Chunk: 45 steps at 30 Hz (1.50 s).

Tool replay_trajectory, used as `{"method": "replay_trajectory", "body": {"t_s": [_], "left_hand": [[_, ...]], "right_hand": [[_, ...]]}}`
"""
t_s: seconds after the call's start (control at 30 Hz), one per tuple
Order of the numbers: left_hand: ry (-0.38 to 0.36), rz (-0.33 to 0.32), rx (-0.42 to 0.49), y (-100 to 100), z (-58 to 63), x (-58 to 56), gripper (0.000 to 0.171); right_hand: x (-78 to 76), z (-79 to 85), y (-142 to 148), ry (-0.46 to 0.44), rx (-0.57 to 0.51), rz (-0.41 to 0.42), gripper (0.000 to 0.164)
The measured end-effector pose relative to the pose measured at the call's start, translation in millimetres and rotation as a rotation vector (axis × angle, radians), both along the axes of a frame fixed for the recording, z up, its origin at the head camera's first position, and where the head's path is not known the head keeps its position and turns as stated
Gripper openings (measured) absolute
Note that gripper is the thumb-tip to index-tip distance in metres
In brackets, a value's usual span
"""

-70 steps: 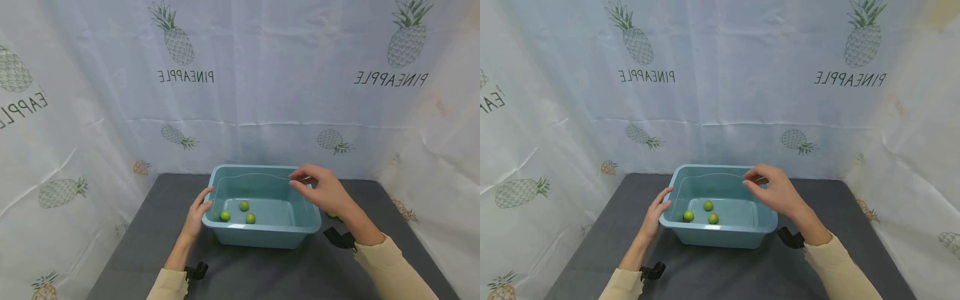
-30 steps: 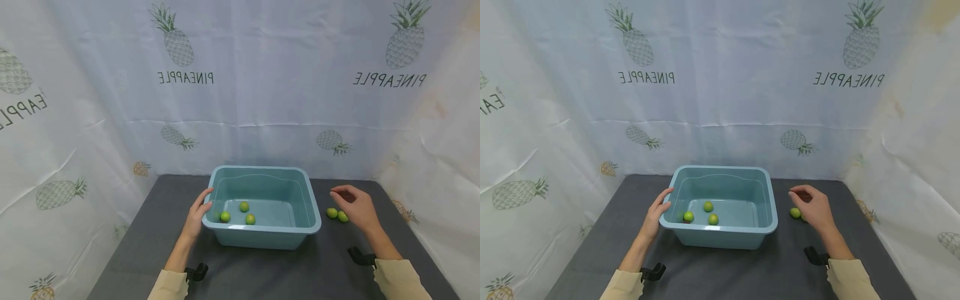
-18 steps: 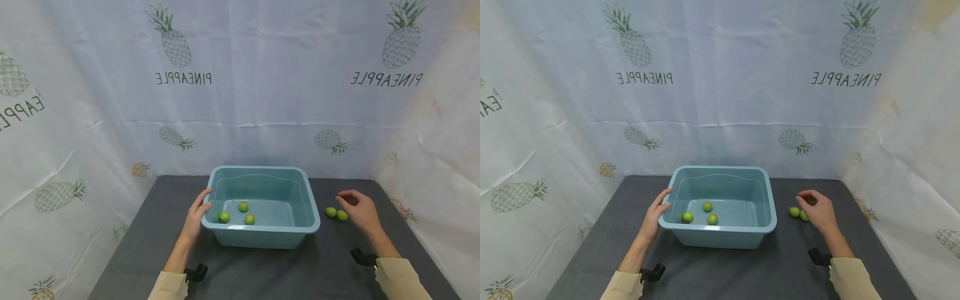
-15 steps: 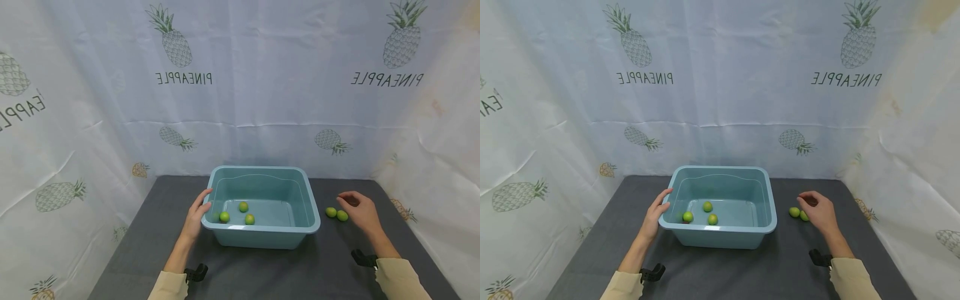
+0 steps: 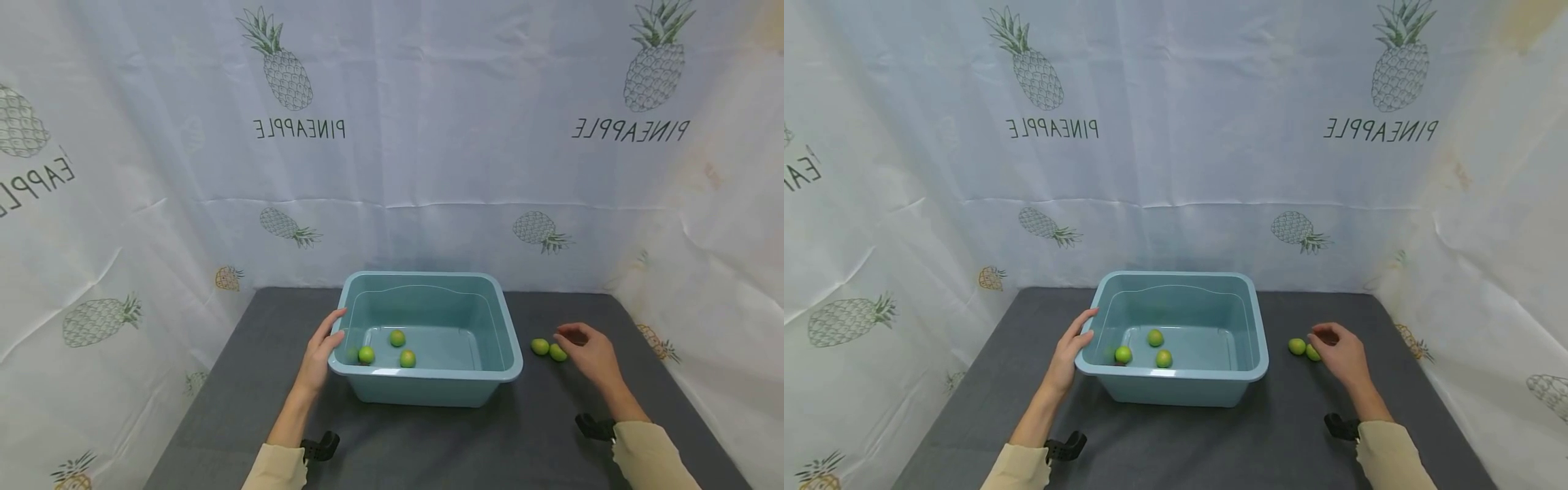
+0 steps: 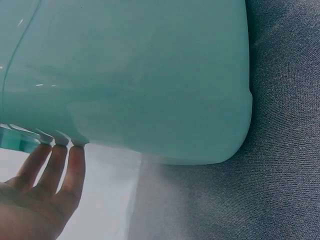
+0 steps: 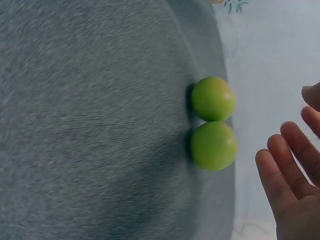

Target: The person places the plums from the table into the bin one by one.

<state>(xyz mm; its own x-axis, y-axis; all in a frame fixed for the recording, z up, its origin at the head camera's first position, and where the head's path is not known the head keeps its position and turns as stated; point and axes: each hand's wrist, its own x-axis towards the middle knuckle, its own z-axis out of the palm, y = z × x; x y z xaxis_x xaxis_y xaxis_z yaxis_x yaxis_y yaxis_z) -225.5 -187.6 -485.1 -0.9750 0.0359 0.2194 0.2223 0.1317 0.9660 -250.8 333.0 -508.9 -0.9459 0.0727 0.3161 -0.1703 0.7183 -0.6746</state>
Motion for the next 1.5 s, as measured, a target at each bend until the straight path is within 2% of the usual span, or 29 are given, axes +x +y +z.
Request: {"method": "replay_trajectory", "body": {"t_s": [0.3, 0.53, 0.77, 1.17, 1.5], "left_hand": [[-0.005, -0.001, -0.004, 0, -0.9, -0.5, 0.046], [-0.008, -0.004, 0.0, 0, -0.4, -0.5, 0.046], [-0.006, -0.001, -0.005, 0, 0.3, -0.6, 0.046], [-0.008, -0.004, -0.002, 0, -0.2, 0.0, 0.047], [-0.018, -0.003, -0.006, 0, 0.5, -0.5, 0.046]], "right_hand": [[-0.8, -14.8, 6, -0.033, -0.042, -0.007, 0.037], [-6.6, -25.3, 10, -0.125, -0.05, -0.042, 0.042], [-9.4, -33.5, 12, -0.184, -0.06, -0.029, 0.045], [-12.6, -38.8, 15, -0.269, -0.045, -0.003, 0.05], [-11.8, -37.5, 16, -0.262, -0.025, 0.01, 0.05]]}}
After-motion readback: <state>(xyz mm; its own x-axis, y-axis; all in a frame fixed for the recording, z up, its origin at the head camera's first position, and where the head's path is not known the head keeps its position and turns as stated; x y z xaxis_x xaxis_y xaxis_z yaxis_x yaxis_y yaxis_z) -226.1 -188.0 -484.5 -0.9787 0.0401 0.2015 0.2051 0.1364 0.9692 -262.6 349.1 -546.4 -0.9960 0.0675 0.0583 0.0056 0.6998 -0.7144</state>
